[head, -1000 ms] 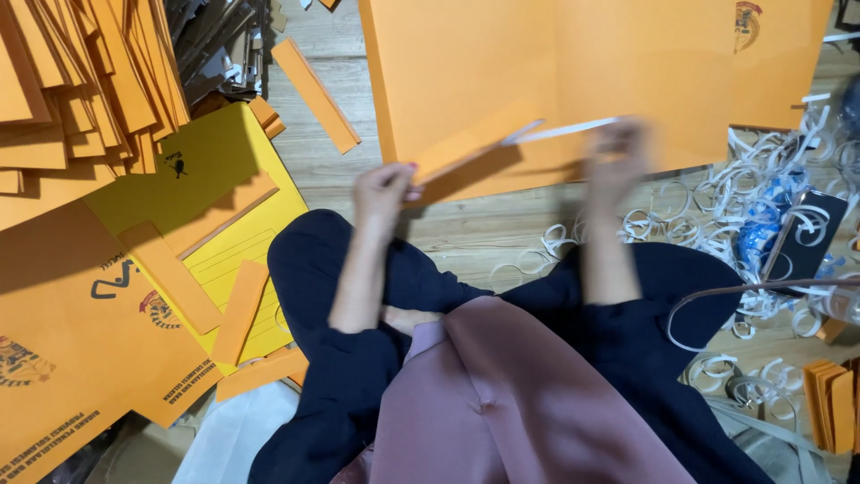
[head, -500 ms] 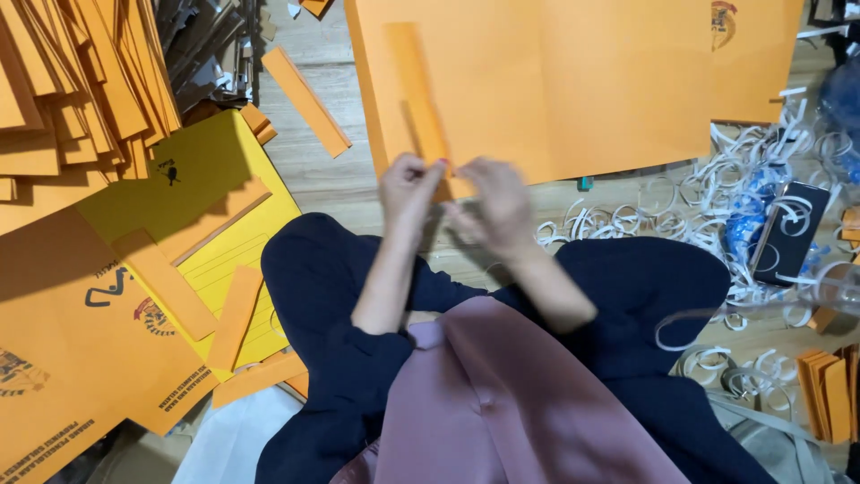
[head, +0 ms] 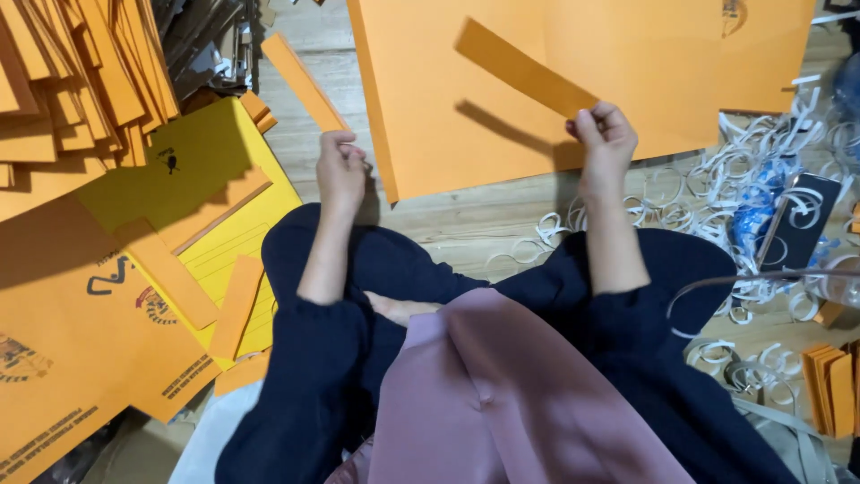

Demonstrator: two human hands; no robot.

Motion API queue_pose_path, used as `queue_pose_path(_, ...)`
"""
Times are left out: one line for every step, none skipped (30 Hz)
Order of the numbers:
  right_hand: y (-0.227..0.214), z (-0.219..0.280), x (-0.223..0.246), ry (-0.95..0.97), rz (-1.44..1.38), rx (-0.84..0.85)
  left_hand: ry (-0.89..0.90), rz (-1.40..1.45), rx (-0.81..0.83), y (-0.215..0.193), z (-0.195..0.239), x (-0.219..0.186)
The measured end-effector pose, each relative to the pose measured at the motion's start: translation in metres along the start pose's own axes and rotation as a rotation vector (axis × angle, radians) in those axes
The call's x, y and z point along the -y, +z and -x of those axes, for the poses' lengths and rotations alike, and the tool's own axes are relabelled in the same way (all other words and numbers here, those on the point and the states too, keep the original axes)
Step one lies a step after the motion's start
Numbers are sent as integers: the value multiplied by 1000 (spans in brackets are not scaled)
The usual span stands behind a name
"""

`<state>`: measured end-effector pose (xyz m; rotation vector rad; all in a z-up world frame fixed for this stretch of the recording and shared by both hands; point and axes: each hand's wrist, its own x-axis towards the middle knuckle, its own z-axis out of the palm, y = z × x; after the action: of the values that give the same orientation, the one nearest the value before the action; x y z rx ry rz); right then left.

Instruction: Manually assembling paper folders by applying adhesive strips and folding flaps.

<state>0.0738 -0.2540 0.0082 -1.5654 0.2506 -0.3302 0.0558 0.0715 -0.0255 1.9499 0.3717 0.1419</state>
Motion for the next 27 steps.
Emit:
queue_pose_path(-6, -5, -13, 148, -104, -13, 10, -33, 107, 3, -4, 7)
queue_pose_path(-13, -11, -27, 296, -208, -26, 21, -67, 215, 6, -8, 14)
queue_pose_path(-13, -12, -39, 297, -207, -26, 20, -67, 215, 13, -8, 13)
queue_pose_path(-13, -13, -52, 455, -279, -1, 100, -159, 328, 21, -9, 11)
queue_pose_path(-15, -12, -65, 616, -348, 21, 178, -250, 444, 29, -8, 11)
queue_pose_path(-11, -10, -75, 620, -346, 18, 174, -249, 448, 34, -10, 12)
queue_pose_path(-8, -8, -85, 618, -314, 74, 212, -423, 504, 40, -12, 13)
queue_pose_path(-5, -7, -94, 616, -282, 130, 250, -598, 558, 46, -15, 13)
queue_pose_path(-2, -3, -83, 618, -279, 126, 249, -596, 563, 46, -14, 9)
queue_pose_path(2, 0, -72, 594, -205, 183, 360, -685, 559, 46, -14, 6)
queue_pose_path(6, 5, -61, 572, -133, 242, 468, -775, 554, 44, -12, 3)
queue_pose_path(2, 5, -63, 578, -132, 241, 464, -776, 559, 48, -9, 5)
queue_pose_path(0, 5, -65, 557, -107, 284, 408, -678, 560, 51, -6, 9)
queue_pose_path(-2, 5, -68, 536, -81, 328, 353, -580, 559, 53, -3, 12)
queue_pose_path(-6, 3, -68, 541, -80, 329, 349, -581, 561, 49, -6, 10)
queue_pose_path(-9, 1, -68, 512, -22, 392, 384, -584, 638, 45, -9, 8)
queue_pose_path(-14, 0, -68, 482, 38, 454, 420, -585, 716, 41, -11, 5)
queue_pose_path(-17, 1, -67, 487, 39, 454, 415, -584, 719, 39, -9, 6)
queue_pose_path(-19, 0, -66, 455, 82, 484, 360, -550, 758, 37, -8, 5)
queue_pose_path(-21, -1, -65, 422, 125, 514, 305, -516, 796, 34, -7, 4)
queue_pose_path(-21, -2, -68, 422, 124, 515, 303, -517, 795, 35, -7, 7)
queue_pose_path(-21, -3, -70, 392, 138, 530, 307, -489, 781, 36, -6, 10)
queue_pose_path(-23, -3, -73, 363, 154, 542, 312, -460, 769, 38, -5, 13)
queue_pose_path(-25, -3, -78, 365, 155, 542, 310, -459, 771, 40, -4, 16)
queue_pose_path(-27, -4, -83, 345, 171, 552, 298, -429, 761, 41, -4, 20)
queue_pose_path(-28, -5, -88, 324, 188, 562, 285, -398, 752, 42, -4, 23)
queue_pose_path(-28, -5, -88, 324, 187, 563, 284, -399, 751, 42, -4, 21)
